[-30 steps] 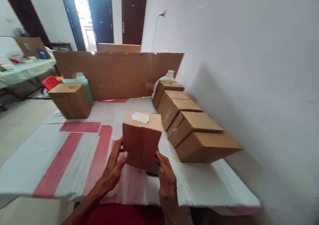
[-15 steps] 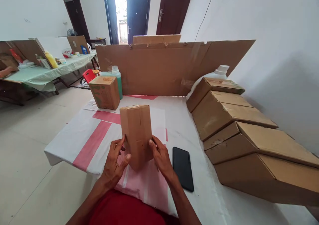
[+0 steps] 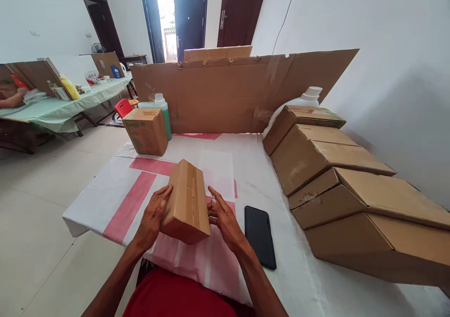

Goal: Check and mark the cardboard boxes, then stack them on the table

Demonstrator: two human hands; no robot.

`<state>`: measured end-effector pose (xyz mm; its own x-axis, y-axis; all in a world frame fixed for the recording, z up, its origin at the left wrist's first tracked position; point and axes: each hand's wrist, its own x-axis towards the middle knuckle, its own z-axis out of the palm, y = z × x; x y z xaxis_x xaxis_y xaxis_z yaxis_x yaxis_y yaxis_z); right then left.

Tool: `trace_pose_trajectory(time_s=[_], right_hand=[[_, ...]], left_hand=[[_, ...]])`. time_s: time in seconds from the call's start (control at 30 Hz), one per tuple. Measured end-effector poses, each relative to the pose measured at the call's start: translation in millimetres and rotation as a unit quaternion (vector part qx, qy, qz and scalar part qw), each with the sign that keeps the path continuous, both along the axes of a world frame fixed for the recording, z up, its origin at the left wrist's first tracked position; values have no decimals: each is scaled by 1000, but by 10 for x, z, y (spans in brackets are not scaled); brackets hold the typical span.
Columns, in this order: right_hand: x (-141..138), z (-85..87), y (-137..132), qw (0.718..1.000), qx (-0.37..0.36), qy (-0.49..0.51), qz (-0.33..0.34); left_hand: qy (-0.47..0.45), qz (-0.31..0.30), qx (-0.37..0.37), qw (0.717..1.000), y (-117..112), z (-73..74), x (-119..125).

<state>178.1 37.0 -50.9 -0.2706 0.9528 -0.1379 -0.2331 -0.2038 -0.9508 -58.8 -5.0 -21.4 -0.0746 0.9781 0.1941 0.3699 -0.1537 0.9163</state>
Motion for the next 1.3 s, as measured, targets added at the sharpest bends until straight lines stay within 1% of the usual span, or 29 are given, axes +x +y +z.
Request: trace_pose_trajectory(time_s=[0.1,0.2,0.27,0.33,0.4,0.47,0.53,0.6,0.7,0.8,0.87,0.93,1.0,1.03,1.13,1.17,1.23,1.3], right_hand=[[26,188,-24,997,9,71,12],[63,348,-11,996,31,80,6],[82,394,-6,996,40,77,-2],[93,403,-12,995,53,86,1],[97,412,-25,992,66,103,15],[100,445,-34,990,76,114,26],[106,499,-27,991,86,101,29],[112,546,-3,993,99,58,28],[102,570,25,993,109,-31,11],[54,584,-18,985,120,-116,-36],[4,624,-87,972,129,-177,-82],[-53,678,-164,961,136,-212,-118],[-108,711,-230,959,140,-208,-130],[-134,709,-256,962,139,-195,-131],[-195,623,-319,978,107,-133,-118],[-208,577,-337,984,88,-112,-109],[-225,486,-371,992,49,-86,-82],[-240,413,-401,994,35,-82,-61]], left_hand=[[-94,-20,4,995,-30,227,-6],[-209,-57,-31,976,-26,428,0],[-264,-81,-60,959,-21,488,-8],[-283,-102,-60,952,-18,488,-33],[-265,-110,-36,957,-19,467,-66],[-215,-104,-17,971,-24,465,-92],[-141,-76,-14,987,-28,487,-100],[-74,-42,-18,996,-21,504,-87],[-24,-1,-16,1000,16,460,-40],[13,32,1,999,56,385,14],[22,34,1,999,67,367,42],[12,18,-17,1000,65,366,66],[-5,-15,-46,999,55,340,91],[-14,-37,-61,997,48,305,103],[-28,-89,-109,990,28,110,134],[-24,-93,-126,987,23,34,141],[-18,-81,-150,985,20,-90,156],[-52,-73,-136,987,36,-141,184]])
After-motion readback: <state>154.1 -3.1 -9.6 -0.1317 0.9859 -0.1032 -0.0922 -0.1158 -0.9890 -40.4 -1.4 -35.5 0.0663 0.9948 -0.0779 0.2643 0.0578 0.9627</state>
